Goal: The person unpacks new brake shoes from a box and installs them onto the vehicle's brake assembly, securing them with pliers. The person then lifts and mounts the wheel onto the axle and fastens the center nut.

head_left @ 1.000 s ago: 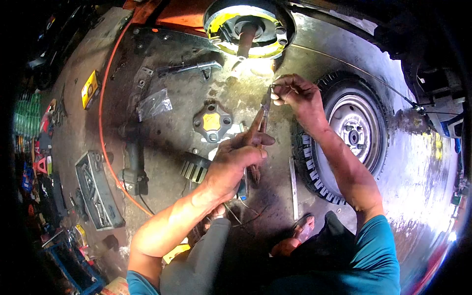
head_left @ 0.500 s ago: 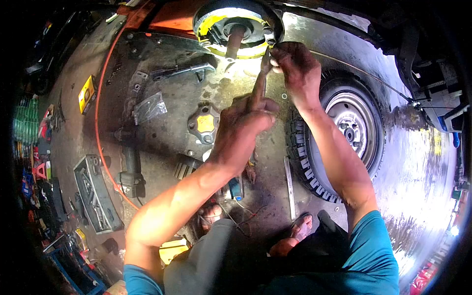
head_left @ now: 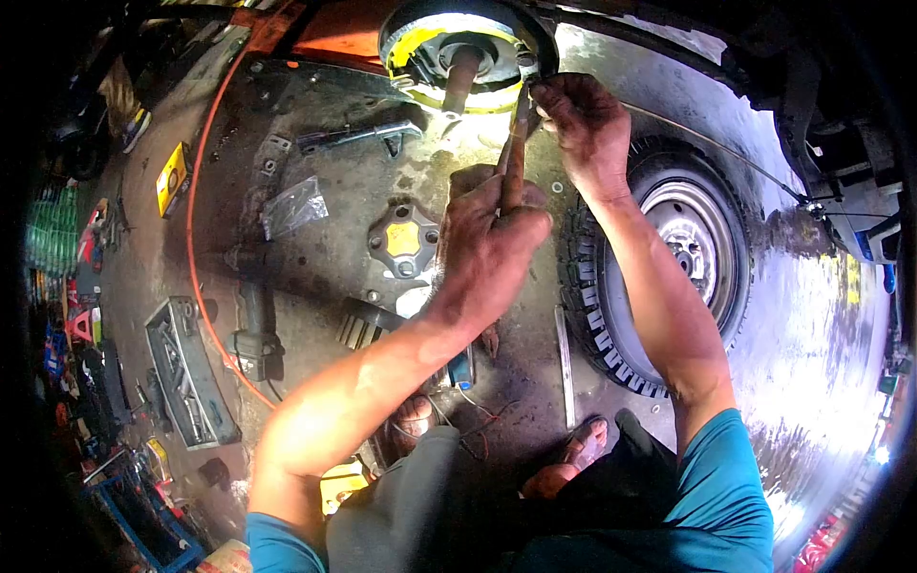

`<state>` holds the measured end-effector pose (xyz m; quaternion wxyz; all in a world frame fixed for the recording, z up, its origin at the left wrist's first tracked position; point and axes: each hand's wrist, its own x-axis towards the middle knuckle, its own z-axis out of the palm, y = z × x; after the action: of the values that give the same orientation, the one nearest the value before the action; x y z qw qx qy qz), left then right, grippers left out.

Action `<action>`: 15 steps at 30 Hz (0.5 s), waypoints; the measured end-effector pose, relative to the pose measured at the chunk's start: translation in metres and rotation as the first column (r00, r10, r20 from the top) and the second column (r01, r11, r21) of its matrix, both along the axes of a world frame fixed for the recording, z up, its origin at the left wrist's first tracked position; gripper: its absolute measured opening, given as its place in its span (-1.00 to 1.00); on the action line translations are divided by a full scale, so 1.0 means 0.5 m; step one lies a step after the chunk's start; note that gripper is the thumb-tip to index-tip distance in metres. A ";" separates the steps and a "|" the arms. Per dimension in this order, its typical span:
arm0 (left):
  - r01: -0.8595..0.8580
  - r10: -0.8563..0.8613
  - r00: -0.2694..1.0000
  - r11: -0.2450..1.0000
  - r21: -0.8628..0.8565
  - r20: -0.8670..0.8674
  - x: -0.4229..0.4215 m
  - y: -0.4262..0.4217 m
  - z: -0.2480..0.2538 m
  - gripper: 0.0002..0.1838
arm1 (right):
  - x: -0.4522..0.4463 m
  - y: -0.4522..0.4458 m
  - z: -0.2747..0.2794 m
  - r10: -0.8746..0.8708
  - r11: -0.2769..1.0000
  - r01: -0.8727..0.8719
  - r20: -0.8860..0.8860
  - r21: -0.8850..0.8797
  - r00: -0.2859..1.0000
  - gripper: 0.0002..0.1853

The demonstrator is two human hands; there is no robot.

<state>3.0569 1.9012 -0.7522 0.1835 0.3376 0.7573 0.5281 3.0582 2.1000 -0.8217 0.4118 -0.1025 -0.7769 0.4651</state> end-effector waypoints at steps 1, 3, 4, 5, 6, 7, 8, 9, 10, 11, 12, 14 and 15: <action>-0.014 0.014 1.000 1.000 -0.016 0.020 0.001 0.002 0.007 -0.71 | -0.001 0.005 -0.004 0.005 1.000 -0.005 -0.001 0.015 1.000 -0.84; -0.022 0.022 0.998 1.000 -0.002 0.061 0.006 0.001 0.007 -0.72 | 0.000 0.010 -0.002 0.024 1.000 -0.024 0.017 0.017 1.000 -0.83; -0.025 0.024 0.996 1.000 0.004 0.081 0.007 0.001 0.006 -0.72 | 0.000 0.013 -0.001 0.032 0.999 -0.033 0.025 0.030 0.999 -0.83; -0.013 -0.004 0.970 0.998 0.067 0.242 0.005 0.000 0.004 -0.73 | 0.002 0.014 0.006 0.037 0.997 -0.039 0.031 0.069 0.999 -0.82; -0.010 -0.042 0.918 0.992 0.129 0.394 0.002 -0.003 -0.002 -0.74 | 0.005 0.012 0.012 0.042 0.999 -0.043 0.051 0.020 0.998 -0.81; -0.018 -0.089 0.841 0.981 0.191 0.534 0.000 -0.004 -0.007 -0.74 | 0.007 0.010 0.018 0.047 0.999 -0.045 0.070 -0.029 0.996 -0.80; -0.072 -0.081 0.793 0.971 0.226 0.603 0.004 -0.001 -0.010 -0.74 | 0.010 -0.003 0.031 0.060 0.985 -0.043 0.101 -0.165 0.993 -0.79; -0.129 -0.079 0.740 0.958 0.256 0.668 0.011 0.005 -0.012 -0.74 | 0.014 -0.011 0.040 0.077 0.954 -0.036 0.129 -0.296 0.989 -0.78; -0.188 -0.080 0.683 0.941 0.281 0.726 0.016 0.007 -0.012 -0.74 | 0.017 -0.014 0.044 0.081 0.956 -0.040 0.130 -0.290 0.988 -0.77; -0.171 -0.087 0.653 0.951 0.259 0.752 0.015 0.002 -0.011 -0.74 | 0.020 -0.016 0.047 0.084 0.957 -0.044 0.130 -0.286 0.988 -0.75; -0.153 -0.092 0.623 0.960 0.236 0.777 0.011 -0.006 -0.010 -0.72 | 0.023 -0.017 0.049 0.087 0.958 -0.048 0.130 -0.281 0.988 -0.74; -0.131 -0.071 0.604 0.974 0.187 0.794 0.015 -0.016 -0.013 -0.69 | 0.027 -0.016 0.041 0.102 0.963 -0.063 0.136 -0.263 0.986 -0.73; -0.130 -0.047 0.617 0.978 0.161 0.786 0.024 -0.023 -0.018 -0.69 | 0.028 -0.014 0.038 0.110 0.965 -0.072 0.138 -0.254 0.984 -0.72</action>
<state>3.0690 1.8898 -0.7614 0.4485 0.0720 0.5507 0.7003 3.0722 2.0929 -0.8024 0.3140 -0.1521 -0.7456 0.5678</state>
